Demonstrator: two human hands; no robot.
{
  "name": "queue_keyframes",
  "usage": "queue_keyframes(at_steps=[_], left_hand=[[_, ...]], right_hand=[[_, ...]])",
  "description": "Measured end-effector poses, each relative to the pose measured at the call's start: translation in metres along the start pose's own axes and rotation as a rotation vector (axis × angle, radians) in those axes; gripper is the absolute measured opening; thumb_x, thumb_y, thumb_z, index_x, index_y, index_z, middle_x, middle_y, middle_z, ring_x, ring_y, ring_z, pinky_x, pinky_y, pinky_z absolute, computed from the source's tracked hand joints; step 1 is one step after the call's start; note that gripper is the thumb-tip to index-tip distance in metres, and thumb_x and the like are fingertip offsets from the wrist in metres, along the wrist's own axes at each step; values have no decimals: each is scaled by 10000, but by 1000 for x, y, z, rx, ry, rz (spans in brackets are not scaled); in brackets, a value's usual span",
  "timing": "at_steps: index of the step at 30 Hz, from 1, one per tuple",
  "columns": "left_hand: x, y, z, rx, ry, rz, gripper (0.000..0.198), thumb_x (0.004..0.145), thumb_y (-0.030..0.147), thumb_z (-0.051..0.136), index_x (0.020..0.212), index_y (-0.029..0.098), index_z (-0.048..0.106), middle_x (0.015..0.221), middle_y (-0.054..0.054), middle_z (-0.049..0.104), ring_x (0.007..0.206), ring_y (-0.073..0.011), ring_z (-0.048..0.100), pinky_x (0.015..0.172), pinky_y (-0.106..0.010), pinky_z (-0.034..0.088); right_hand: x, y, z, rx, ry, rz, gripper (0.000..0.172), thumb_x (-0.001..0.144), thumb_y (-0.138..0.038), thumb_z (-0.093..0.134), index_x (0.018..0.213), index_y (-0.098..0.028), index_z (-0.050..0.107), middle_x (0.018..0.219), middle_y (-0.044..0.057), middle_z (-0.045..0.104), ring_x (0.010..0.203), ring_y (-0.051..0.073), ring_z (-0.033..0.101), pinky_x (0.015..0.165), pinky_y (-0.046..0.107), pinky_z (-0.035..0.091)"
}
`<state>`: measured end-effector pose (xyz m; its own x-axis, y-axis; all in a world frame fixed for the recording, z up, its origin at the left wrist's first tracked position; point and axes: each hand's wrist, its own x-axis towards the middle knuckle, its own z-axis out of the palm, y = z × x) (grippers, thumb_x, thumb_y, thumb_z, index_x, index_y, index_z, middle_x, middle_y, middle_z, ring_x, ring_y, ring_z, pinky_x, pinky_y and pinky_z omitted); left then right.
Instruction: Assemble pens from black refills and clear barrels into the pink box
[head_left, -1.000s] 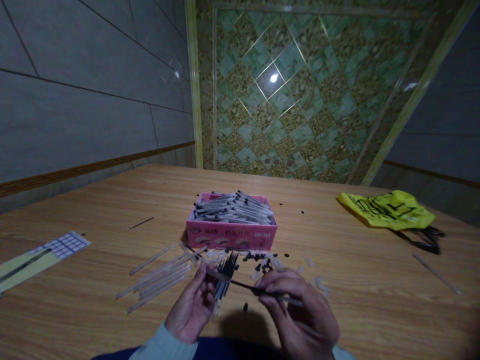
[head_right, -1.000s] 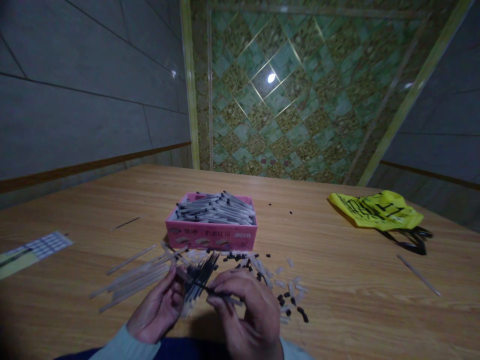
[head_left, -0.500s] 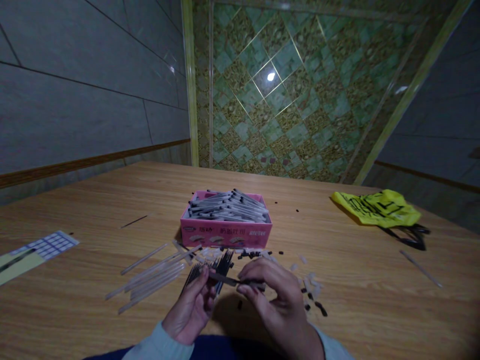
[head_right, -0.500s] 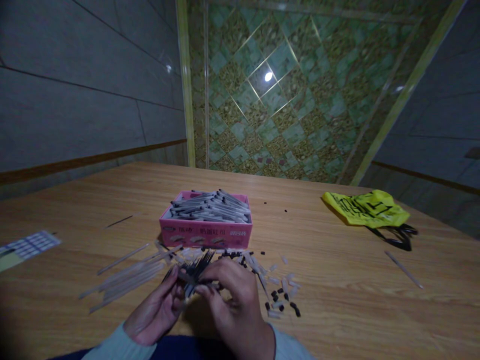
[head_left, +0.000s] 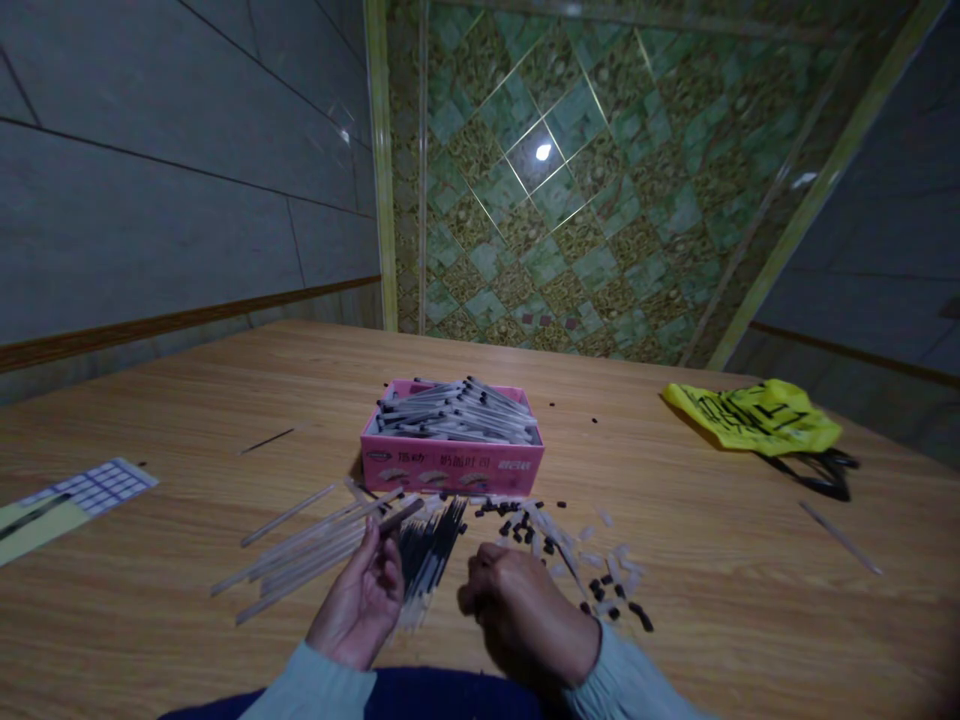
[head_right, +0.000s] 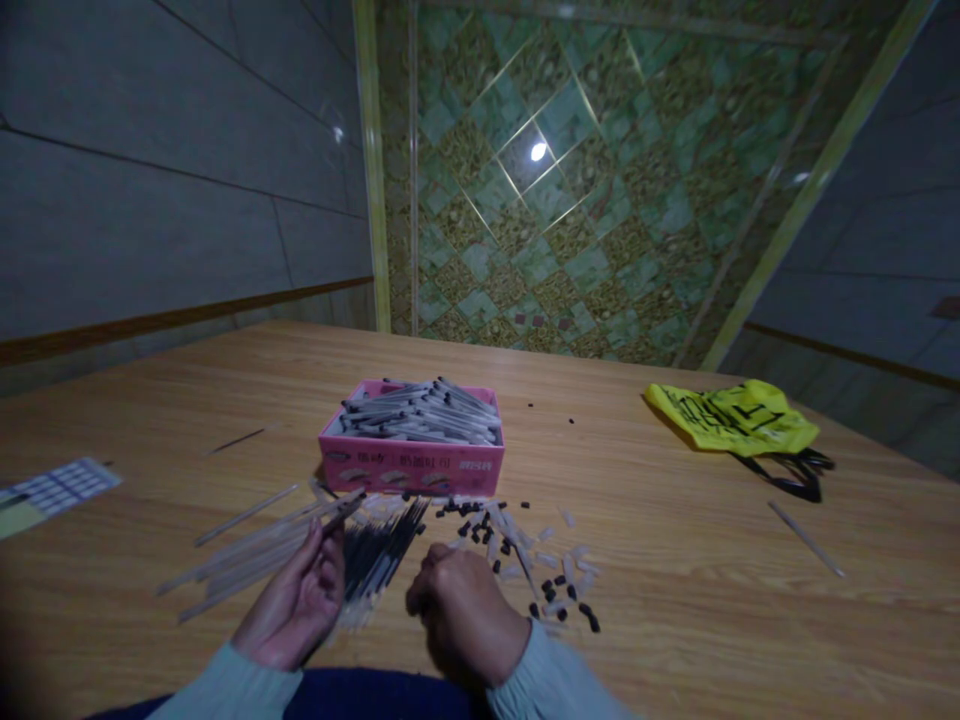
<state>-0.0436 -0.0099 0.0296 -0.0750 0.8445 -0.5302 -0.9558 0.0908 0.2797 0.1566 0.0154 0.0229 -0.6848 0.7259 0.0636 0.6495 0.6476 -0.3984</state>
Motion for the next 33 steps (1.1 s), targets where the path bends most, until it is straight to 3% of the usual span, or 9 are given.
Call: queue_keyframes(at_steps=[4, 8, 10, 14, 18, 21, 26, 33], left_hand=[[-1, -4, 2, 59, 26, 36, 162, 899, 122, 454, 935, 148, 610, 675, -9, 686, 461, -54, 627, 387, -98, 477], [-1, -8, 3, 234, 57, 113, 82, 836, 85, 554, 866, 132, 615, 632, -3, 682, 452, -68, 624, 371, -112, 471], [-1, -9, 2, 309, 41, 151, 71, 823, 85, 574, 859, 121, 624, 635, -11, 688, 453, -70, 623, 375, -117, 472], [-2, -11, 0, 389, 25, 187, 66, 807, 72, 588, 829, 116, 633, 609, -8, 680, 446, -78, 619, 366, -125, 467], [-1, -13, -1, 430, 6, 227, 89, 793, 43, 592, 834, 110, 635, 597, -7, 674, 454, -84, 624, 371, -127, 469], [0, -12, -2, 442, -2, 258, 114, 775, 28, 608, 852, 108, 638, 613, -12, 681, 461, -84, 627, 382, -123, 473], [1, -12, -3, 467, -9, 299, 107, 770, 47, 623, 857, 105, 647, 638, -28, 693, 477, -88, 633, 388, -125, 475], [-2, -12, -3, 506, -21, 300, 101, 771, 75, 632, 867, 99, 654, 668, -43, 701, 487, -93, 633, 390, -135, 475]], right_hand=[[0, -2, 1, 92, 69, 36, 152, 676, -92, 569, 700, -181, 690, 772, 31, 652, 759, 168, 590, 664, 243, 390], [1, -3, -7, 531, 405, 115, 202, 791, -156, 543, 931, -164, 688, 916, 58, 680, 864, 174, 604, 767, 267, 436], [4, 0, -10, 730, 505, 166, 191, 819, -248, 566, 917, -141, 691, 842, 60, 681, 806, 178, 612, 725, 281, 462], [9, 7, -12, 1137, 502, 293, 312, 756, -433, 667, 810, -126, 648, 567, -20, 580, 450, 90, 502, 451, 206, 414], [6, 3, -14, 1476, 435, 288, 374, 673, -395, 774, 879, -143, 591, 710, 30, 669, 597, 116, 637, 554, 207, 506], [5, -4, -17, 1467, 422, 269, 380, 643, -409, 792, 816, -141, 587, 693, 37, 669, 608, 139, 659, 544, 215, 515], [6, -13, -19, 1361, 530, 250, 405, 570, -422, 823, 770, -145, 606, 590, -19, 600, 487, 113, 588, 460, 219, 495], [8, -19, -17, 1256, 541, 233, 311, 586, -355, 807, 723, -153, 615, 546, -25, 592, 444, 105, 549, 452, 219, 472]])
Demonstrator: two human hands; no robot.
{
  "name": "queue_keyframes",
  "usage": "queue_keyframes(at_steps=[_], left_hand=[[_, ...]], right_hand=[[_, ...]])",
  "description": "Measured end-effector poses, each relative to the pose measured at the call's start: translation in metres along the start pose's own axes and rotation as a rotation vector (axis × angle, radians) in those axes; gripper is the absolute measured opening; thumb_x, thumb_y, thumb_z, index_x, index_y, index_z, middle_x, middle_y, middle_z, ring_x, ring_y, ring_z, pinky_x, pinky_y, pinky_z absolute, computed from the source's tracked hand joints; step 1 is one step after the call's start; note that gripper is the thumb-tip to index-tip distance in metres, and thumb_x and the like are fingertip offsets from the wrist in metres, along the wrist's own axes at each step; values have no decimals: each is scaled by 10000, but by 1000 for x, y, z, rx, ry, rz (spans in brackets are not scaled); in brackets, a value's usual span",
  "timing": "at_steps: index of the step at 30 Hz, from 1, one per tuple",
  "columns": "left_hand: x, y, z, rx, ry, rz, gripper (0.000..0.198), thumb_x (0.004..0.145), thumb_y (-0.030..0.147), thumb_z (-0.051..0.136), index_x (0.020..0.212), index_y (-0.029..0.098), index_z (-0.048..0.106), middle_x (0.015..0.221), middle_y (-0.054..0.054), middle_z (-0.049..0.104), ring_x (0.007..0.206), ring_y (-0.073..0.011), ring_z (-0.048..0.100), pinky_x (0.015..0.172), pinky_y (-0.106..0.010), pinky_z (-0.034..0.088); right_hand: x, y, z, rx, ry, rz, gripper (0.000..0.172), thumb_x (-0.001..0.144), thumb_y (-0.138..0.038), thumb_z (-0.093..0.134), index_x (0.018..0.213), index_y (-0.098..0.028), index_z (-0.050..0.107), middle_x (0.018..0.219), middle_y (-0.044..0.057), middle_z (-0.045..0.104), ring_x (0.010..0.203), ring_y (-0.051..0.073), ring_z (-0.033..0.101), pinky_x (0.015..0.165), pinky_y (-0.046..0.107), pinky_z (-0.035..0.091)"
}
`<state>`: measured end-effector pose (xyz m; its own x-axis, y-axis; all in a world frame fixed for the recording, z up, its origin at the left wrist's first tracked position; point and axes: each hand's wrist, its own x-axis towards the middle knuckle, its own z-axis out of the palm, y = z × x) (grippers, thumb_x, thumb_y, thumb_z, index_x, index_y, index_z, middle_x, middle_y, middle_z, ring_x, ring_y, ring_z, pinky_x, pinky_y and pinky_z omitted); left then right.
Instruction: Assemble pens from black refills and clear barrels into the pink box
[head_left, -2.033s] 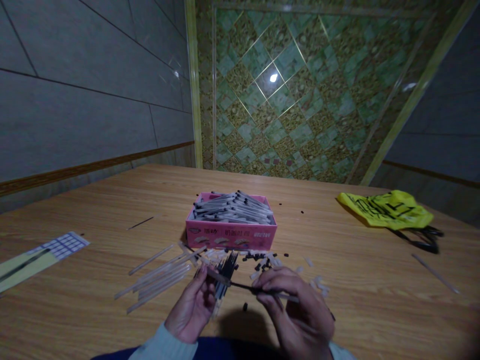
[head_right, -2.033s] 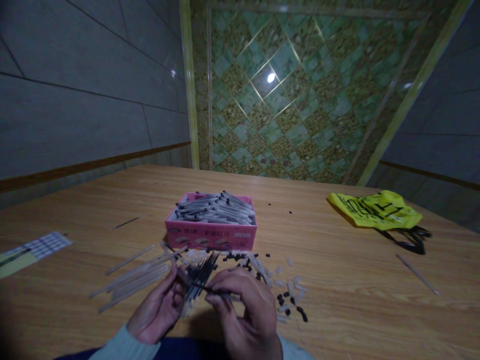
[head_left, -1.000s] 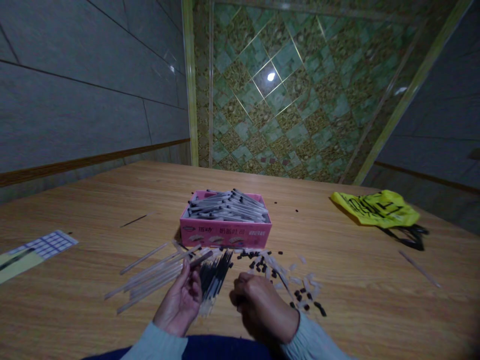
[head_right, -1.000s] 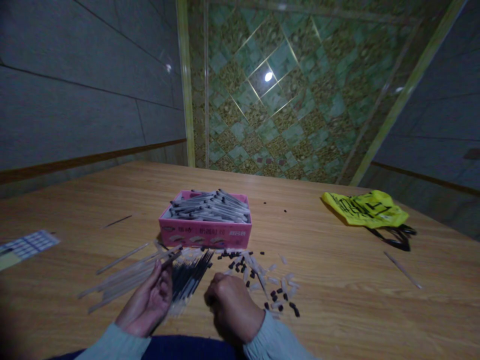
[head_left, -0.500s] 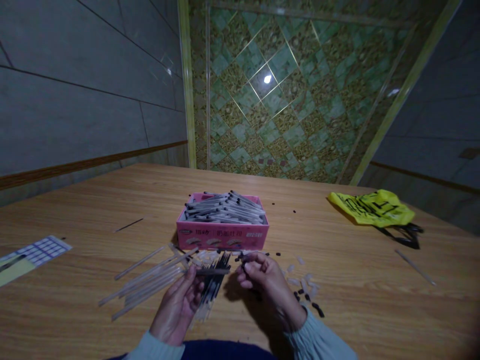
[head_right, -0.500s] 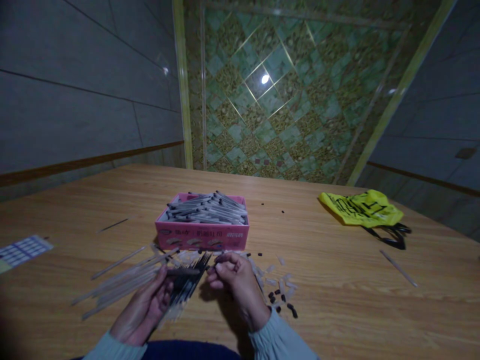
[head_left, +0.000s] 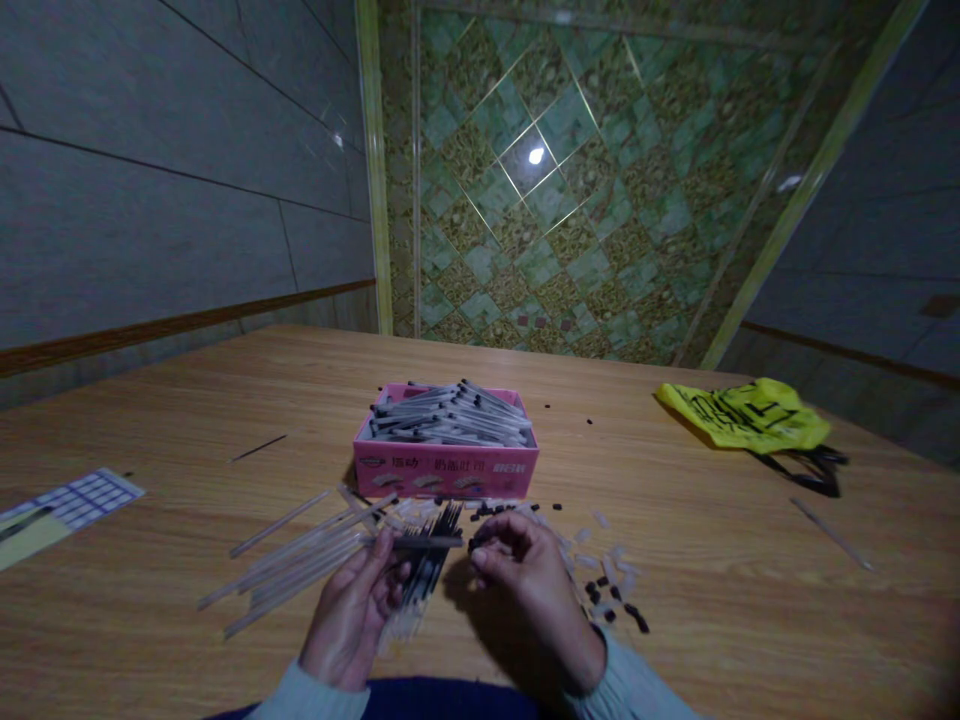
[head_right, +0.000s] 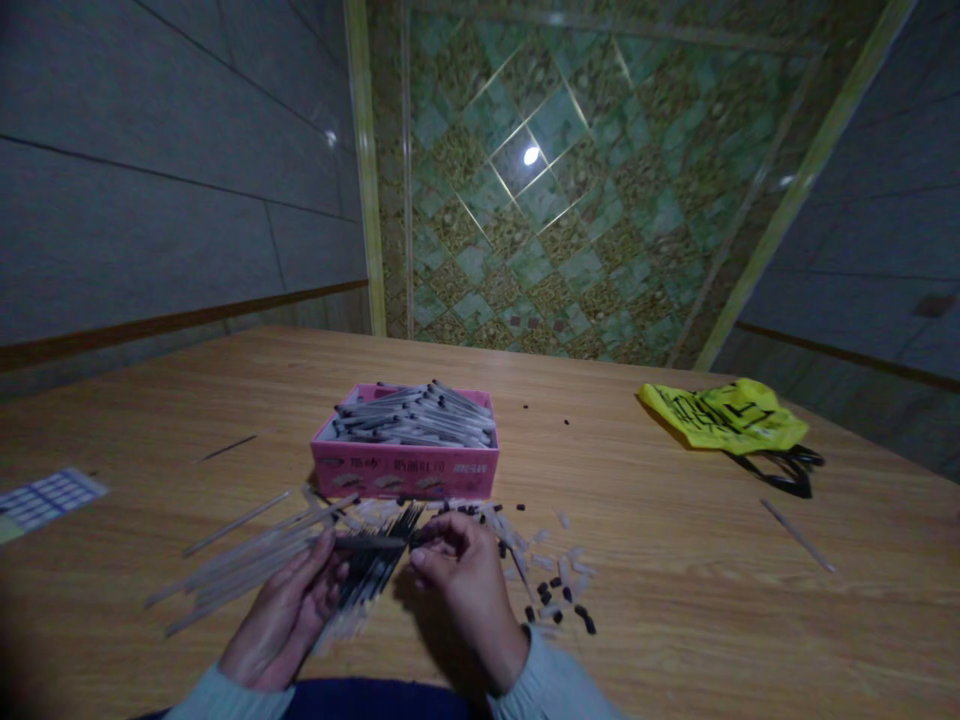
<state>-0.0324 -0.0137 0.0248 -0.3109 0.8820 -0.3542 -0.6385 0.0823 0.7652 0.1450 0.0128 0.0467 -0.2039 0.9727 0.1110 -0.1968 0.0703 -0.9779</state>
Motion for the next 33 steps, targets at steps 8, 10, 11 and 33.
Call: queue_keyframes(at_steps=[8, 10, 11, 33], left_hand=[[0, 0, 0, 35, -20, 22, 127, 738, 105, 678, 864, 95, 668, 698, -55, 706, 494, -92, 628, 388, -135, 471], [0, 0, 1, 48, -19, 30, 119, 743, 109, 673, 860, 91, 667, 692, -58, 703, 496, -93, 626, 388, -138, 467], [-1, 0, 1, 54, -18, 35, 118, 745, 110, 671, 861, 90, 667, 691, -58, 703, 498, -94, 625, 389, -140, 465], [-7, 0, 4, 184, -58, 181, 381, 543, 394, 810, 772, 105, 710, 637, -34, 687, 561, -121, 615, 471, -186, 460]], right_hand=[[0, 2, -1, -168, 53, -69, 138, 599, -196, 738, 692, -148, 648, 550, -26, 577, 488, 107, 529, 466, 203, 442], [0, 2, -1, -202, 54, -86, 115, 606, -168, 716, 702, -151, 654, 571, -23, 580, 517, 111, 528, 481, 204, 444], [0, 2, -1, -217, 57, -92, 108, 608, -157, 707, 703, -152, 654, 576, -24, 578, 527, 112, 527, 487, 202, 440], [-3, 18, -5, -310, -88, 6, 495, 900, -509, 412, 549, -167, 478, 464, -27, 451, 430, 88, 413, 436, 205, 302]])
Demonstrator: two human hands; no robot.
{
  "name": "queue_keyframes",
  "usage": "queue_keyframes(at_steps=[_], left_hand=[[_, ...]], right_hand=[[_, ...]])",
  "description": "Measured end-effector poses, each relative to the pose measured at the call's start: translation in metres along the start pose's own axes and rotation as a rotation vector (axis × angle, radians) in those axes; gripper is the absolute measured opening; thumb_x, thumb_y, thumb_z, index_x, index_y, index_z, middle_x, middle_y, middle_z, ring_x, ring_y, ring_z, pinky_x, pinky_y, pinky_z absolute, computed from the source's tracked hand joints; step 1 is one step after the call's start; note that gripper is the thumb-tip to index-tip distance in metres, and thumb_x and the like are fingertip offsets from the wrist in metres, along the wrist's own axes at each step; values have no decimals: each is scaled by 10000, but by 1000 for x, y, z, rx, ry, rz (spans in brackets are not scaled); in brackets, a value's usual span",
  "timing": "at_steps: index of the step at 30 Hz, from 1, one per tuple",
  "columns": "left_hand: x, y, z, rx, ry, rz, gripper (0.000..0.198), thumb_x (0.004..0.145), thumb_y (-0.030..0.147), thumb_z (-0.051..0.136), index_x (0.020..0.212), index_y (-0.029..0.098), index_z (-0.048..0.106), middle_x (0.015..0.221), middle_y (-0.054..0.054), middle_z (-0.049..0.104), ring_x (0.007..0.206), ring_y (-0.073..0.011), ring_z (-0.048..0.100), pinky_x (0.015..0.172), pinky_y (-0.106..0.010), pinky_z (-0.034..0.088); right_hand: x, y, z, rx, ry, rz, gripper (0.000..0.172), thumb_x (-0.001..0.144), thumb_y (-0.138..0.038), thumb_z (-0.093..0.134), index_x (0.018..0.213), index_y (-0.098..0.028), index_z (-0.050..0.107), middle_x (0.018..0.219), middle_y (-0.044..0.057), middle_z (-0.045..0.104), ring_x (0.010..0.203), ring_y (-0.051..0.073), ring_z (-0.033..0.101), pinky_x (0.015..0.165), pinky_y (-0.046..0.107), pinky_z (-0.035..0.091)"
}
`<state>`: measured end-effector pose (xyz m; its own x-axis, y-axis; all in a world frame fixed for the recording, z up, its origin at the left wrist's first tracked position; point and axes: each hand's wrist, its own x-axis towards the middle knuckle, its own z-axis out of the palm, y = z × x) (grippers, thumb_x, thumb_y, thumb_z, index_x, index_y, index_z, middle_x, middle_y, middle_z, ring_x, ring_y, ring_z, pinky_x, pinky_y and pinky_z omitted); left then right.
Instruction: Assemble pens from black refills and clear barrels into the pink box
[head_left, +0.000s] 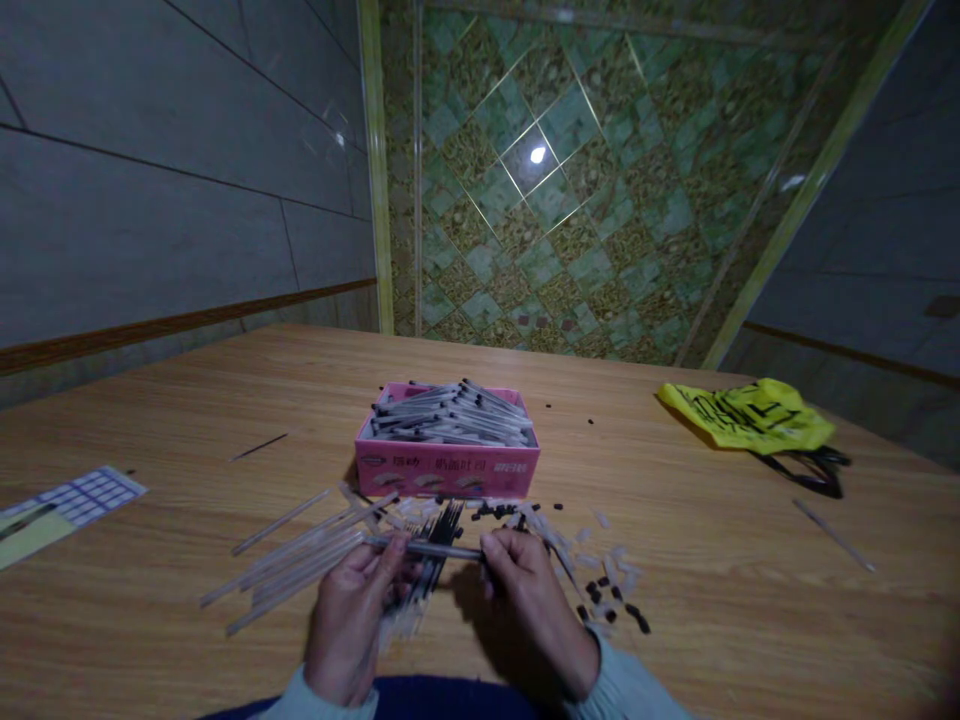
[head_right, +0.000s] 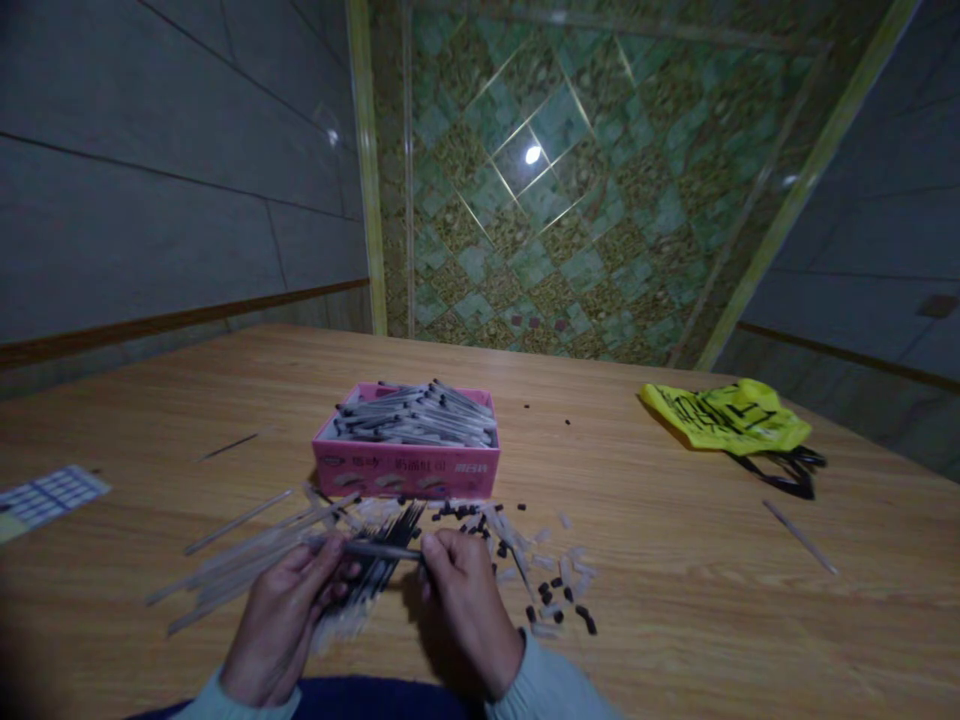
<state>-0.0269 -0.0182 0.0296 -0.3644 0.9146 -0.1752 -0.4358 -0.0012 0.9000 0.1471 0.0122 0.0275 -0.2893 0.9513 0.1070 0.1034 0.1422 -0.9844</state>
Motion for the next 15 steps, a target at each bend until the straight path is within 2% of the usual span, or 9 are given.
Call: queue_keyframes(at_steps=[2, 6, 8, 12, 15], left_hand=[[1, 0, -1, -13, 18, -3, 386, 538, 394, 812, 779, 110, 713, 650, -33, 690, 564, -120, 614, 473, -188, 460], [3, 0, -3, -26, 46, -13, 391, 537, 397, 813, 786, 112, 712, 673, -39, 703, 573, -121, 618, 468, -184, 451], [2, 0, -2, -20, 33, -15, 385, 543, 399, 810, 776, 109, 711, 665, -40, 702, 573, -119, 617, 468, -180, 445], [2, -1, -2, -7, 8, -24, 391, 551, 407, 805, 778, 102, 711, 656, -46, 701, 579, -121, 618, 471, -179, 442], [3, -1, -3, -24, 32, -25, 392, 541, 399, 812, 780, 105, 709, 659, -43, 704, 585, -120, 620, 476, -177, 443]], right_hand=[[1, 0, 0, 38, -34, 4, 475, 894, -531, 413, 602, -166, 496, 496, -27, 462, 438, 91, 420, 435, 204, 307], [0, -4, -2, -40, 14, -152, 290, 788, -441, 630, 805, -163, 550, 669, -18, 515, 601, 118, 486, 527, 206, 359], [-2, -5, -2, -119, 34, -199, 269, 810, -417, 609, 743, -165, 546, 659, -17, 505, 626, 123, 480, 553, 213, 355], [-5, -5, -2, -190, -32, -130, 444, 927, -434, 408, 578, -169, 475, 535, -23, 461, 525, 106, 440, 518, 219, 328], [-4, -5, -3, -179, -13, -151, 326, 897, -426, 480, 701, -168, 522, 610, -23, 495, 571, 111, 460, 529, 212, 339]])
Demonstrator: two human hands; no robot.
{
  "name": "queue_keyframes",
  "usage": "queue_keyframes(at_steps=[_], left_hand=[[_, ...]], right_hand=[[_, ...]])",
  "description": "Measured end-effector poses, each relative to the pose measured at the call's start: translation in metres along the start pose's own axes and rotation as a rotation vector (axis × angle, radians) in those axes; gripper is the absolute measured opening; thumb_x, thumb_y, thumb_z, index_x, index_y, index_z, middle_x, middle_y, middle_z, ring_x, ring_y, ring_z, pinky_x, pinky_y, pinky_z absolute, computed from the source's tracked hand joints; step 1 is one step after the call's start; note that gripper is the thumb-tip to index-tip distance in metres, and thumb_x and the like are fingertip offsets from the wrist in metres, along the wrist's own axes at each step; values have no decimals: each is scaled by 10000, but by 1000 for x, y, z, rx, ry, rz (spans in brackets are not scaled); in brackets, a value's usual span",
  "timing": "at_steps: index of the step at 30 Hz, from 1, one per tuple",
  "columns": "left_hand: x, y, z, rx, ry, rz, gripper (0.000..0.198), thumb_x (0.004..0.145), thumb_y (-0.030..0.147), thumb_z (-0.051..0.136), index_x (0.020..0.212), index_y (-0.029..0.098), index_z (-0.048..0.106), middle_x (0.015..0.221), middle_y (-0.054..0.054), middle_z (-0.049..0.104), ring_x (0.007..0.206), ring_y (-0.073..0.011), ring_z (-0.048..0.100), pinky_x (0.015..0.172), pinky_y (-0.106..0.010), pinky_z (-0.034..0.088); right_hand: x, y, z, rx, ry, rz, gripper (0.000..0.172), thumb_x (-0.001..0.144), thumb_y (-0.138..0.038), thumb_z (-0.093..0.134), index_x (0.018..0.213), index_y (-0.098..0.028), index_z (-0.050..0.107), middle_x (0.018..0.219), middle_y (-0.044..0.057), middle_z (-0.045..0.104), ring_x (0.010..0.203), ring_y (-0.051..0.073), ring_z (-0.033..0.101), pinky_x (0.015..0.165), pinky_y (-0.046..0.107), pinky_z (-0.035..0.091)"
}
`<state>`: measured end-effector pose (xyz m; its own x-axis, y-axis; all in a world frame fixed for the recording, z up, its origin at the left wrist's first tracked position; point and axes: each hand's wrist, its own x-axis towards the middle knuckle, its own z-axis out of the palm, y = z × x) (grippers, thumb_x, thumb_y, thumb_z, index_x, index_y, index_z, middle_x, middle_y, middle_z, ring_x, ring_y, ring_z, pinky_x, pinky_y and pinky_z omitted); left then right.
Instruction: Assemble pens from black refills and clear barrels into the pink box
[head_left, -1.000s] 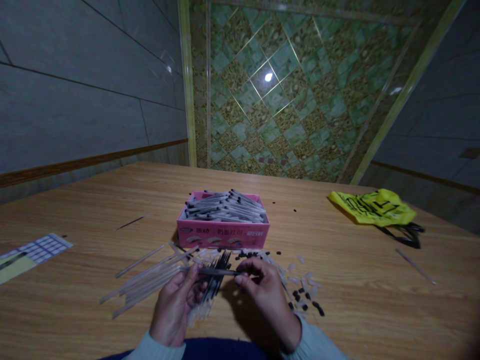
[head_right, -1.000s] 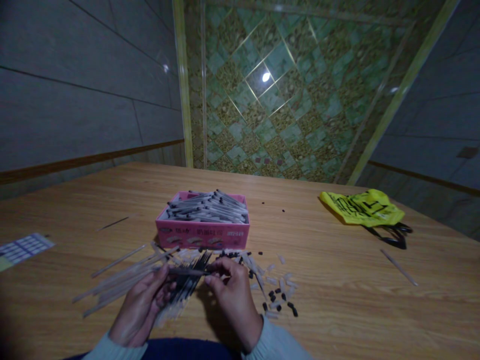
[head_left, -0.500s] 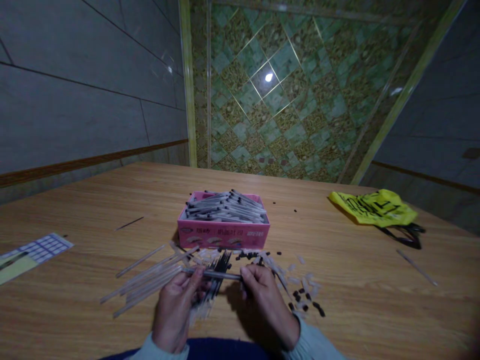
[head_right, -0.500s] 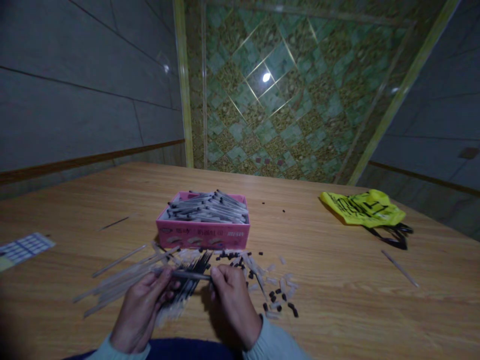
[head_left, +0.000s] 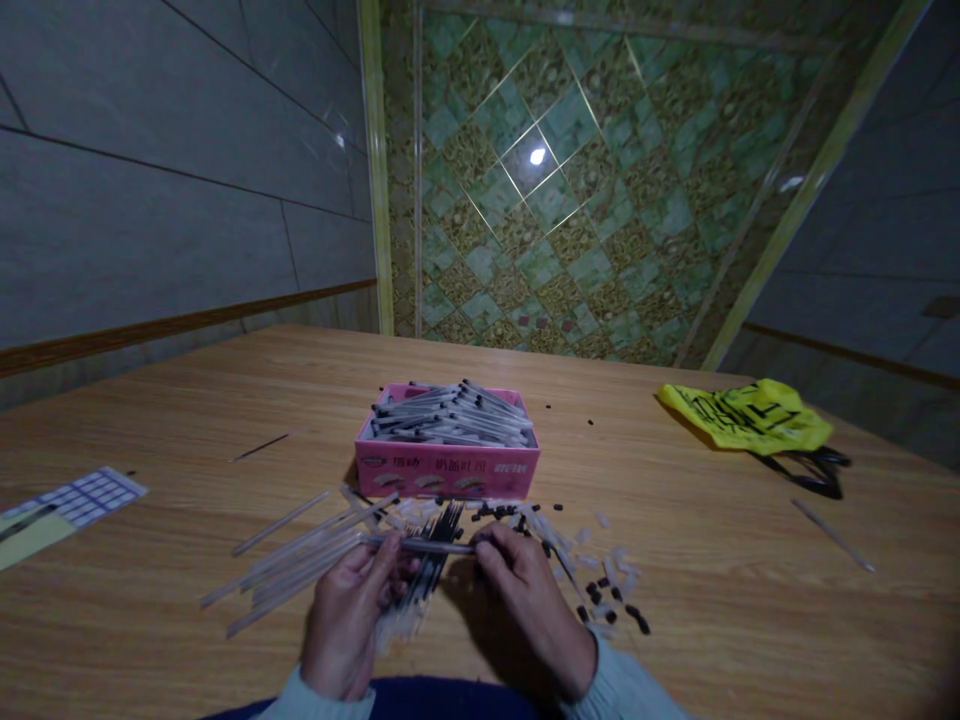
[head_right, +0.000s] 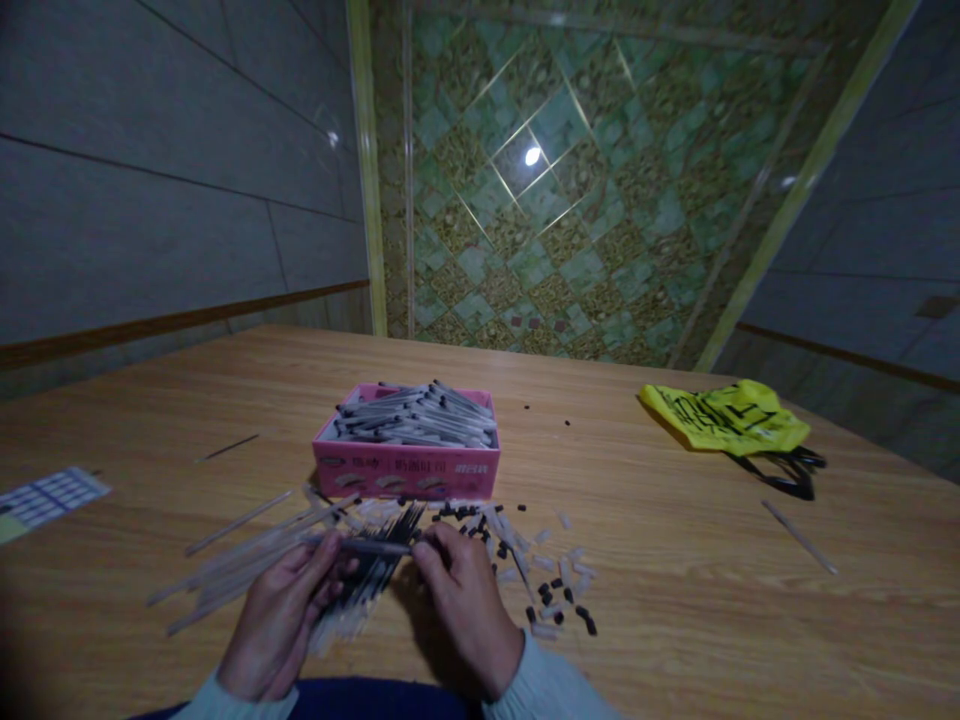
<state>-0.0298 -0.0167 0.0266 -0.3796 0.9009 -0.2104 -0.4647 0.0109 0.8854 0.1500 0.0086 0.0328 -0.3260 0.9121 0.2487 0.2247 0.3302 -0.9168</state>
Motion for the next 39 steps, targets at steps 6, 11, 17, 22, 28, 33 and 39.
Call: queue_keyframes(at_steps=[6, 11, 17, 22, 28, 33, 39], left_hand=[[1, -1, -1, 0, -28, -15, 372, 556, 392, 807, 778, 109, 709, 662, -39, 703, 596, -124, 627, 480, -179, 449], [1, -1, -2, 5, -6, -13, 380, 565, 402, 800, 793, 112, 710, 671, -40, 707, 601, -121, 624, 479, -175, 446], [3, -2, -1, 12, -27, -6, 372, 575, 393, 796, 797, 107, 709, 681, -49, 707, 600, -121, 626, 472, -171, 437], [2, -1, -1, -2, -15, -13, 370, 560, 380, 806, 793, 108, 711, 690, -51, 708, 611, -131, 634, 480, -178, 451], [1, 1, 1, 4, -15, -12, 365, 565, 385, 800, 791, 112, 714, 708, -54, 714, 617, -134, 636, 475, -180, 450], [-1, 2, 2, 8, -8, -28, 356, 560, 376, 804, 780, 111, 714, 661, -44, 704, 596, -126, 629, 472, -175, 442], [0, 1, 0, 8, 0, -15, 364, 549, 387, 807, 773, 114, 718, 675, -50, 709, 603, -129, 629, 488, -184, 446]], right_hand=[[3, 6, 0, -56, 17, 8, 449, 920, -446, 421, 571, -168, 475, 544, -17, 470, 537, 111, 442, 521, 223, 327], [3, 8, 1, -1, 55, 0, 311, 860, -446, 530, 726, -165, 538, 648, -9, 529, 617, 127, 487, 554, 218, 357], [2, 6, 1, 8, -1, 48, 419, 923, -438, 419, 603, -175, 480, 541, -25, 473, 524, 107, 440, 503, 212, 326], [3, 9, 0, -50, 24, -9, 313, 888, -410, 509, 690, -168, 526, 635, -13, 524, 615, 121, 487, 561, 215, 350], [3, 9, 0, -74, 37, -9, 283, 886, -391, 514, 717, -166, 537, 661, -11, 541, 635, 123, 493, 568, 217, 342], [2, 9, -1, -69, -2, 25, 419, 935, -410, 407, 600, -170, 481, 559, -25, 481, 549, 106, 450, 531, 220, 318], [1, 6, 2, 24, 20, -10, 289, 846, -407, 561, 688, -167, 530, 616, -18, 516, 598, 118, 477, 544, 215, 344]])
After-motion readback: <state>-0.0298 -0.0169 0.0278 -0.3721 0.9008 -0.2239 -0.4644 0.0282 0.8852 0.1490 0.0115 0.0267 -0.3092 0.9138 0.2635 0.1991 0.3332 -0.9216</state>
